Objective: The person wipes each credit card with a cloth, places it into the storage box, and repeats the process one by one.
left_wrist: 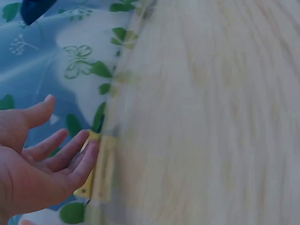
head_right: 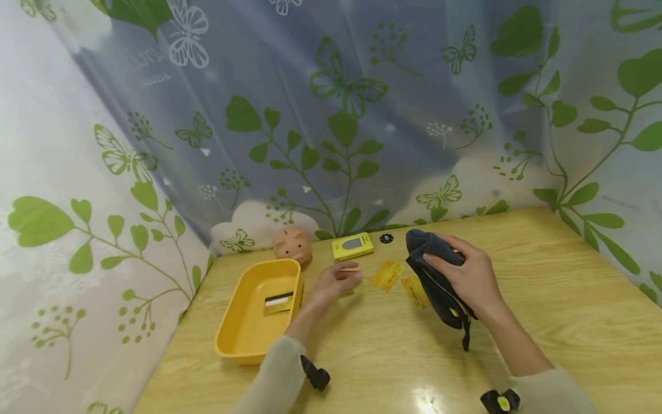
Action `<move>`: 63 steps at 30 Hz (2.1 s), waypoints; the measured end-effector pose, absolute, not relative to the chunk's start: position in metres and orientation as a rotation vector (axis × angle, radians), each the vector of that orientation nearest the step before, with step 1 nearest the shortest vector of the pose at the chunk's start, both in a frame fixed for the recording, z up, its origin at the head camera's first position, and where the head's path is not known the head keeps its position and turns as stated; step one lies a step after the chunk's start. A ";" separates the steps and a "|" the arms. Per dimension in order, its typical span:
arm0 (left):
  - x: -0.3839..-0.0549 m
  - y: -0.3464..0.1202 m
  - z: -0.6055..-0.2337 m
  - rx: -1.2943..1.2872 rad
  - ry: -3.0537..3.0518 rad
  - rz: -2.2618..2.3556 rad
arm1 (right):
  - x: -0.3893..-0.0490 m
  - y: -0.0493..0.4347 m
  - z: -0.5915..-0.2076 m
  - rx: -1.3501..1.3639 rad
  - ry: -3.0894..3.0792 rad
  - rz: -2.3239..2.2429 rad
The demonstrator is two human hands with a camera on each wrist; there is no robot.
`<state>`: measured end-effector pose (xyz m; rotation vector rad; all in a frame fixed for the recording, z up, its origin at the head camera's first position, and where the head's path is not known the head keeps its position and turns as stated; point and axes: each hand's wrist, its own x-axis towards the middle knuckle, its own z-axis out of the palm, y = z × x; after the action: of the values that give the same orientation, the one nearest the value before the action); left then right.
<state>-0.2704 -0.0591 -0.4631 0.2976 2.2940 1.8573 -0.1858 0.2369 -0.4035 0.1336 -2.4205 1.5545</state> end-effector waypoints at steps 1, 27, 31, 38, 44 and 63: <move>-0.271 -0.055 -0.465 0.274 2.301 1.860 | -0.186 0.236 -0.404 0.133 -2.419 1.553; -0.277 0.014 -0.478 0.128 2.961 1.033 | -0.192 0.239 -0.410 0.078 -2.441 1.577; -0.277 0.013 -0.475 0.136 2.980 1.013 | -0.190 0.242 -0.409 0.067 -2.435 1.587; -0.276 0.012 -0.473 0.086 2.963 1.002 | -0.188 0.244 -0.411 0.061 -2.442 1.604; -0.277 0.011 -0.472 0.060 2.950 0.972 | -0.188 0.245 -0.412 0.061 -2.434 1.600; -0.277 -0.008 -0.473 0.105 2.801 1.443 | -0.187 0.241 -0.411 0.077 -2.430 1.614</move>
<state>-0.2770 -0.0079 -0.4735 0.1052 2.8012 1.4428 -0.1874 0.2410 -0.4115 0.0765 -2.4305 1.6137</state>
